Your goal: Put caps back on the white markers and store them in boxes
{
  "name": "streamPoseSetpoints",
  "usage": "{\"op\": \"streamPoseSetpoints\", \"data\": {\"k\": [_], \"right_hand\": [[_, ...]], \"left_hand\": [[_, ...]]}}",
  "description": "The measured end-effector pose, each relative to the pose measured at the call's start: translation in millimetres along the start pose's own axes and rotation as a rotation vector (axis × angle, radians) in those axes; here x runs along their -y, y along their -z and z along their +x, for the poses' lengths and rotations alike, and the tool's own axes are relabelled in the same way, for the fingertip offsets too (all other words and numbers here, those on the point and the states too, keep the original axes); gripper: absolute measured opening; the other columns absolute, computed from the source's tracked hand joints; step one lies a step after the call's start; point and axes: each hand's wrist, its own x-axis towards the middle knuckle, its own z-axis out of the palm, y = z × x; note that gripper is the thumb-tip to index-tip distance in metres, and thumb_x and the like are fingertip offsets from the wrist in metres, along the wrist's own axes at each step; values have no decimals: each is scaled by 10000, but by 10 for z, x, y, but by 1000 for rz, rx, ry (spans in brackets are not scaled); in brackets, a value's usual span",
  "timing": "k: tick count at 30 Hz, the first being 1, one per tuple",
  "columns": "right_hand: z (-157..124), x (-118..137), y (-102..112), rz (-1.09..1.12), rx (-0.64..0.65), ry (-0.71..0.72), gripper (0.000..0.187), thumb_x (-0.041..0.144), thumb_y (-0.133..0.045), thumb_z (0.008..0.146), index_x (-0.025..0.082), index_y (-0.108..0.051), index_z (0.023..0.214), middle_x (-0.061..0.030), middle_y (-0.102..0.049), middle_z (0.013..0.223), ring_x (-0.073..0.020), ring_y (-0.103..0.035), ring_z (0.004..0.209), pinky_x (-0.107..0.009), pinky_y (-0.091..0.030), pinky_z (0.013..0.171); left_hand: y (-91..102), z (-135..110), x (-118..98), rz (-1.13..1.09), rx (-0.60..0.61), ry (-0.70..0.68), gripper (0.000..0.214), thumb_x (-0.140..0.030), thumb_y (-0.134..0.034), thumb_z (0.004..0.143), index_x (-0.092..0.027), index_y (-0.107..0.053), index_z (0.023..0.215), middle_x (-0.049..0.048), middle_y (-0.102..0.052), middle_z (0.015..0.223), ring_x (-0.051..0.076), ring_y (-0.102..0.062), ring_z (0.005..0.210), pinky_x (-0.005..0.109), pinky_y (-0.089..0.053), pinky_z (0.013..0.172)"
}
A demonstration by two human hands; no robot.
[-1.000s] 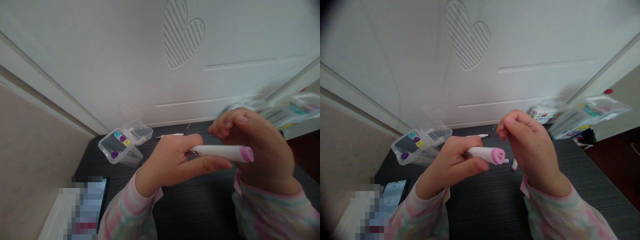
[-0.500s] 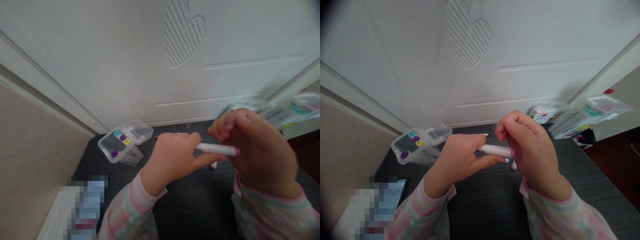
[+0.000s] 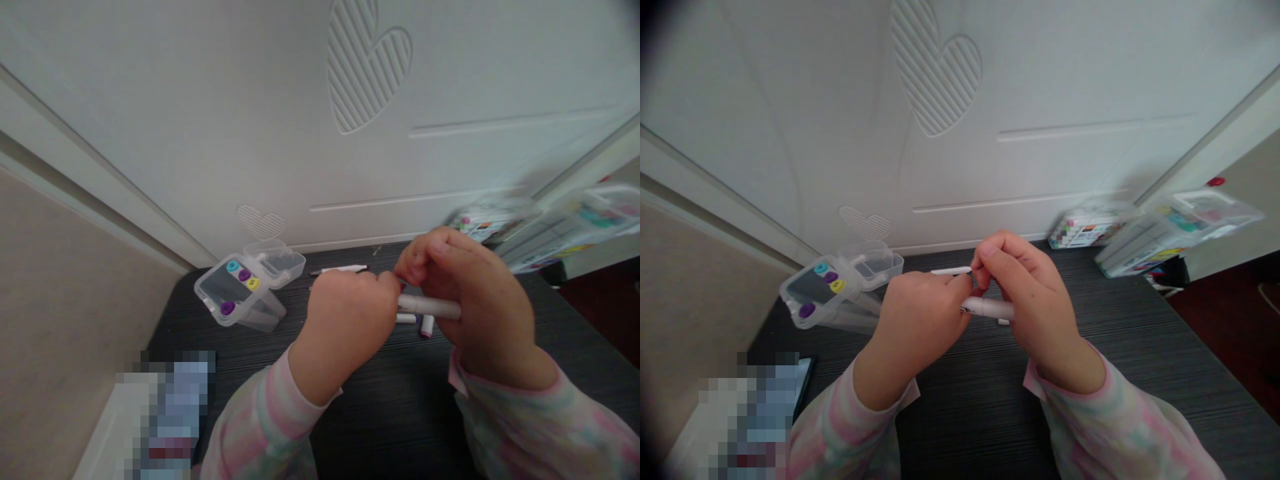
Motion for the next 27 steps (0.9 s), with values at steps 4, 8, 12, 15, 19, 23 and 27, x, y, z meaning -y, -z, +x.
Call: {"op": "streamPoseSetpoints", "data": {"k": [4, 8, 12, 15, 19, 23, 27], "right_hand": [[1, 23, 0, 22, -13, 1, 197, 283, -512, 805, 207, -561, 630, 22, -477, 577, -117, -442, 572, -255, -345, 536], [-33, 84, -5, 33, 0, -43, 213, 325, -513, 802, 201, -561, 636, 17, -468, 574, -120, -453, 552, -244, -348, 474], [-43, 106, -16, 31, 10, -59, 218, 322, -490, 822, 197, -548, 653, 16, -454, 580, -113, -455, 548, -226, -345, 438], [-38, 107, -17, 31, 3, -73, 211, 306, -485, 821, 196, -549, 652, 15, -454, 576, -109, -451, 539, -223, -348, 433], [-32, 108, -15, 58, 0, -97, 200, 318, -507, 800, 202, -566, 649, 16, -457, 566, -109, -450, 527, -225, -340, 425], [-30, 105, -22, 68, -4, -100, 199, 307, -509, 797, 204, -569, 638, 19, -450, 558, -106, -448, 525, -230, -332, 431], [-57, 112, -21, 53, -5, -84, 208, 313, -497, 808, 204, -561, 643, 23, -437, 550, -105, -432, 524, -240, -326, 450]], "left_hand": [[17, -18, -75, 11, -8, 56, 155, -182, -450, 774, -181, -551, 657, 40, -618, 553, 207, -586, 482, 267, -358, 426], [34, -36, -117, -23, -38, 52, 157, -174, -440, 761, -183, -546, 645, 37, -610, 536, 212, -566, 449, 272, -348, 396], [37, -51, -142, -31, -56, 76, 171, -172, -428, 762, -182, -544, 637, 36, -602, 521, 199, -556, 431, 262, -321, 387], [39, -54, -158, -32, -59, 93, 164, -162, -429, 753, -182, -546, 641, 35, -601, 521, 198, -559, 435, 259, -315, 390], [48, -51, -170, -34, -65, 94, 166, -150, -423, 746, -183, -543, 636, 36, -602, 521, 202, -555, 430, 265, -303, 385], [58, -55, -165, -30, -58, 97, 161, -155, -431, 747, -181, -538, 629, 38, -602, 518, 197, -558, 434, 260, -300, 392], [61, -54, -156, -39, -66, 85, 184, -171, -417, 762, -183, -528, 617, 36, -596, 511, 196, -555, 427, 264, -285, 388]]}}
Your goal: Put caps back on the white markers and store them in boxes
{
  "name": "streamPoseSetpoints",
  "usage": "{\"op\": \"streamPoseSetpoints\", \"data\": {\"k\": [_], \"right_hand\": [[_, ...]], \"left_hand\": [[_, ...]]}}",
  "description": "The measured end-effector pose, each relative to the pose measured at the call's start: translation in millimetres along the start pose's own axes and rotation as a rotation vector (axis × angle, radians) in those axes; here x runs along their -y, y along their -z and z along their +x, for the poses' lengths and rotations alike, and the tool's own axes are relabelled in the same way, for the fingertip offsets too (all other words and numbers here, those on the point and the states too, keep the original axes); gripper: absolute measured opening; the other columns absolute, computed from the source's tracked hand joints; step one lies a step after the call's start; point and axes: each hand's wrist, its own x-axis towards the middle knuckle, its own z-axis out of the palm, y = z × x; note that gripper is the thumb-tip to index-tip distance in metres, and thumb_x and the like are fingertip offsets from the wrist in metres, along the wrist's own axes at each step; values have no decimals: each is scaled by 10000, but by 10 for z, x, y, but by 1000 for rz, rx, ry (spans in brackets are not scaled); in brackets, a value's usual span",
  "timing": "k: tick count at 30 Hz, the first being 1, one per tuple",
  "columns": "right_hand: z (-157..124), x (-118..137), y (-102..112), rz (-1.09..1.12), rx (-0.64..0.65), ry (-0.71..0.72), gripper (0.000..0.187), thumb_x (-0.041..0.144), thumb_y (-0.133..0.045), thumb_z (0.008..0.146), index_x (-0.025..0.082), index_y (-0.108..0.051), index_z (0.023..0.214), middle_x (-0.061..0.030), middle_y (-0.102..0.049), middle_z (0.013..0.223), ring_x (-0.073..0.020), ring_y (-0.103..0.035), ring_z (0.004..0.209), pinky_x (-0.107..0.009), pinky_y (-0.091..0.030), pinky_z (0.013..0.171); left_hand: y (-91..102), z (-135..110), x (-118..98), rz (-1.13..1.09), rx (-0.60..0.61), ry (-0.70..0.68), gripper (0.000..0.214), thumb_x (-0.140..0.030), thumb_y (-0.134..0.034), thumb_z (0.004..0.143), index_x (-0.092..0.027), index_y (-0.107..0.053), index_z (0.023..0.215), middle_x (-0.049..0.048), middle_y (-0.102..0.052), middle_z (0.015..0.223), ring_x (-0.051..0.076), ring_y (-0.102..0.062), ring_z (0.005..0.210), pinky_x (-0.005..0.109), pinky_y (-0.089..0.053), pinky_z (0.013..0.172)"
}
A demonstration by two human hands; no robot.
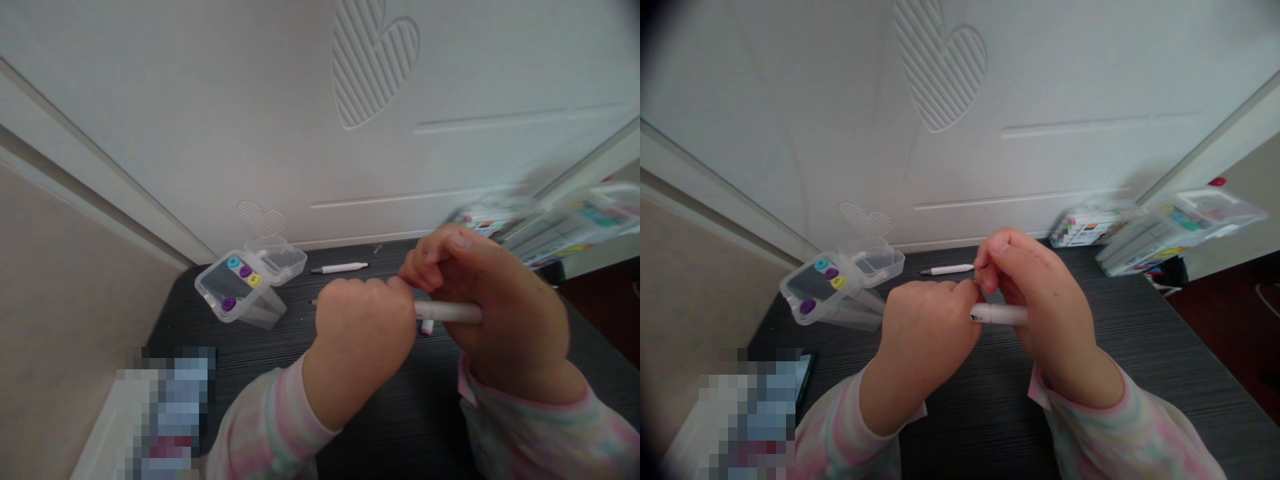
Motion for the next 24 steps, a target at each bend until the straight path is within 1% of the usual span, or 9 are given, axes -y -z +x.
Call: {"op": "streamPoseSetpoints", "data": {"k": [3, 6, 13, 18, 21, 24], "right_hand": [[-25, 12, 18, -77, 24, 24, 220, 305, -468, 835, 211, -555, 656, 25, -437, 566, -110, -431, 545, -257, -342, 492], [-23, 23, 28, -125, 36, 5, 221, 302, -446, 846, 221, -549, 668, 25, -438, 581, -116, -432, 550, -267, -337, 496], [0, 19, 13, -77, 15, -30, 182, 279, -481, 800, 212, -560, 649, 21, -425, 567, -113, -415, 523, -252, -294, 442], [0, -2, 16, -88, 16, -5, 160, 238, -487, 786, 204, -557, 646, 24, -430, 572, -111, -426, 545, -244, -307, 464], [19, 6, 2, -47, -1, -16, 162, 250, -503, 775, 198, -558, 632, 26, -441, 557, -103, -430, 527, -232, -316, 457], [37, 31, 3, 8, -19, -7, 153, 244, -513, 759, 200, -564, 622, 21, -459, 543, -106, -438, 527, -232, -338, 466]], "left_hand": [[0, 8, -9, -10, -12, -1, 212, -186, -394, 780, -182, -522, 612, 37, -598, 514, 193, -556, 426, 261, -278, 387], [5, 11, -27, 0, -15, 2, 221, -182, -387, 787, -181, -523, 614, 36, -597, 513, 192, -558, 431, 260, -280, 392], [1, 17, -36, 12, -27, -4, 213, -181, -392, 784, -181, -541, 632, 36, -598, 513, 195, -563, 435, 262, -279, 393], [-28, 27, -14, 8, -25, -13, 193, -168, -415, 770, -183, -533, 618, 28, -595, 503, 193, -555, 418, 257, -262, 383], [-60, 34, 3, -4, -24, -23, 161, -163, -442, 760, -185, -534, 630, 22, -605, 515, 193, -553, 416, 258, -264, 382], [-90, 43, 12, -47, -17, -42, 140, -195, -450, 773, -184, -543, 669, 20, -625, 554, 195, -566, 442, 261, -286, 394]]}}
